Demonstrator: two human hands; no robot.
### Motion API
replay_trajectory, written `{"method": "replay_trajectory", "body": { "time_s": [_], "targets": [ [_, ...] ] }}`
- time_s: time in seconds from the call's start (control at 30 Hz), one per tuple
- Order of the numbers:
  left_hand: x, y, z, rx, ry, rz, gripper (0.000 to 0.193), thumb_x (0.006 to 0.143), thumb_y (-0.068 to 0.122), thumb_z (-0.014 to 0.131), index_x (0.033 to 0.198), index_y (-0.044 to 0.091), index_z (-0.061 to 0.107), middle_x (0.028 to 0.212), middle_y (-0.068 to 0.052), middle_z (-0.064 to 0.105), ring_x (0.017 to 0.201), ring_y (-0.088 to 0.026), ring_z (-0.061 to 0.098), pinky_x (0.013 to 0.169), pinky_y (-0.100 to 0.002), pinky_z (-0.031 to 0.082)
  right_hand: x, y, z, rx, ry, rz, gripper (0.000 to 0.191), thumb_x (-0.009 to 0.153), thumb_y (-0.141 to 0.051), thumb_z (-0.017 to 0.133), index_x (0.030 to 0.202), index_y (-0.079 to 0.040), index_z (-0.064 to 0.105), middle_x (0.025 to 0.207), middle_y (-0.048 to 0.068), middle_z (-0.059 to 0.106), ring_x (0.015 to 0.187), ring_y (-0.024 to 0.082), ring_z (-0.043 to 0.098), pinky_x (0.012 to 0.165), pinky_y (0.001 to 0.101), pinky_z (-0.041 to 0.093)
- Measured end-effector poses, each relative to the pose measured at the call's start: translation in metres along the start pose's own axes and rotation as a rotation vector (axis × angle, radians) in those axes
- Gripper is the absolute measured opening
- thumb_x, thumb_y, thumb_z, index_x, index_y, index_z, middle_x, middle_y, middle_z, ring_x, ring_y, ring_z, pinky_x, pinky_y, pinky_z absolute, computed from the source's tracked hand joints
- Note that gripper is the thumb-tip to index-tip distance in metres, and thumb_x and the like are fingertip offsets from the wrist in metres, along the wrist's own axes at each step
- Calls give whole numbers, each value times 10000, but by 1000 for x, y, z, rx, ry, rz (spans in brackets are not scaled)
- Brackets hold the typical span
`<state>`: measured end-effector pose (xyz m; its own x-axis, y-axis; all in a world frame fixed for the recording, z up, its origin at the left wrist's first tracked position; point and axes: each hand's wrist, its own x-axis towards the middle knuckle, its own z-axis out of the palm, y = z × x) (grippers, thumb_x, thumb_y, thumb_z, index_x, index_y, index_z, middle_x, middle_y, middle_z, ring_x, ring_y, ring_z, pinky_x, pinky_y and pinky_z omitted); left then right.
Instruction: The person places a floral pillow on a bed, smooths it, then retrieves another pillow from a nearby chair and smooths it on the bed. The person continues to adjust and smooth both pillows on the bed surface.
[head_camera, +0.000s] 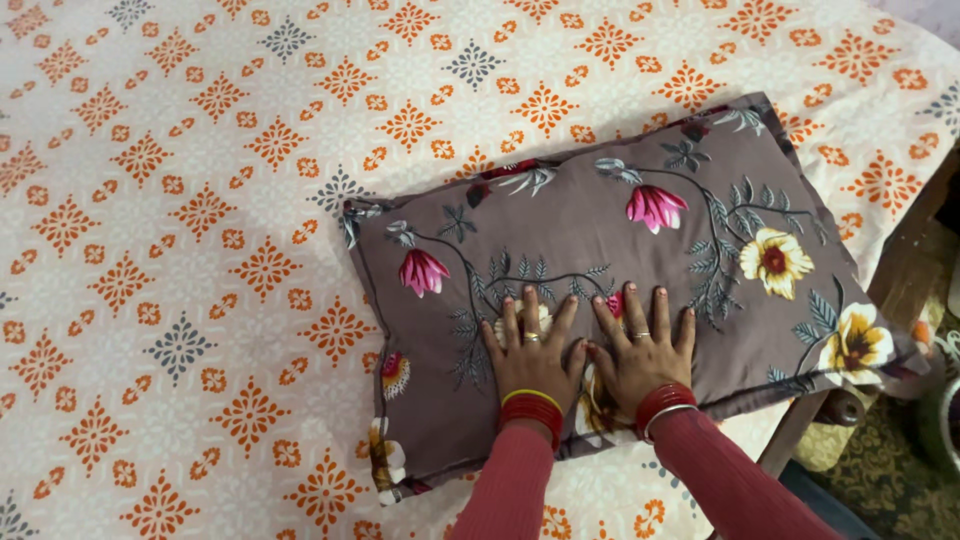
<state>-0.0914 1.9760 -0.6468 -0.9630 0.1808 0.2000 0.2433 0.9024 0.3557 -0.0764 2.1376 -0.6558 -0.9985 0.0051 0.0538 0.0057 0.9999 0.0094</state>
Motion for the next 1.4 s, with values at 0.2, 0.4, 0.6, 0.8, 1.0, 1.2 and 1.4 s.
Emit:
{"method": "replay_trajectory", "body": {
  "time_s": [0.2,0.4,0.6,0.8,1.0,1.2,1.4],
  "targets": [
    [16,15,-8,-22,-63,-63,576,914,476,573,1469,359,477,1616,-132,324,1499,-401,247,1160,-686,105,17,21,-1,212,132,-64,633,954,-424,482,1563,-306,354,1663,92,302,1561,328,190,1213,669,78],
    [97,56,17,-184,79,-44,535,1073,403,428,1579,230,416,1680,-105,382,1574,-330,314,1285,-644,132,121,62,-8,153,78,-254,628,1017,-418,420,1597,-192,341,1674,88,323,1573,280,205,1267,591,90],
    [116,46,22,72,18,-155,598,920,561,519,1485,373,462,1610,-107,336,1485,-390,256,1149,-706,83,138,146,-34,85,-28,0,747,935,-591,417,1599,-270,298,1680,94,215,1543,321,118,1179,583,54],
    [115,50,25,133,43,-139,601,926,558,510,1500,386,457,1616,-107,336,1483,-382,268,1151,-712,108,166,162,-21,139,110,-37,780,981,-596,419,1614,-159,290,1671,118,252,1549,311,172,1205,582,98],
    [112,52,25,151,-1,-136,595,926,560,502,1492,381,459,1610,-101,332,1480,-375,269,1142,-705,127,127,167,-29,76,-27,-65,768,938,-587,454,1565,-155,354,1626,69,345,1511,265,279,1212,498,167],
    [119,54,24,165,-87,-172,591,927,548,469,1496,393,426,1620,-83,294,1490,-368,219,1152,-687,78,196,172,-44,81,-119,49,639,1012,-606,413,1538,-248,468,1591,7,450,1500,222,365,1298,474,182],
    [115,45,38,180,-146,-181,607,927,568,428,1511,411,369,1634,-71,230,1501,-352,148,1151,-669,26,267,171,-39,50,-166,-128,679,984,-626,397,1504,-199,480,1589,6,435,1518,221,310,1221,534,152]
  ]
}}
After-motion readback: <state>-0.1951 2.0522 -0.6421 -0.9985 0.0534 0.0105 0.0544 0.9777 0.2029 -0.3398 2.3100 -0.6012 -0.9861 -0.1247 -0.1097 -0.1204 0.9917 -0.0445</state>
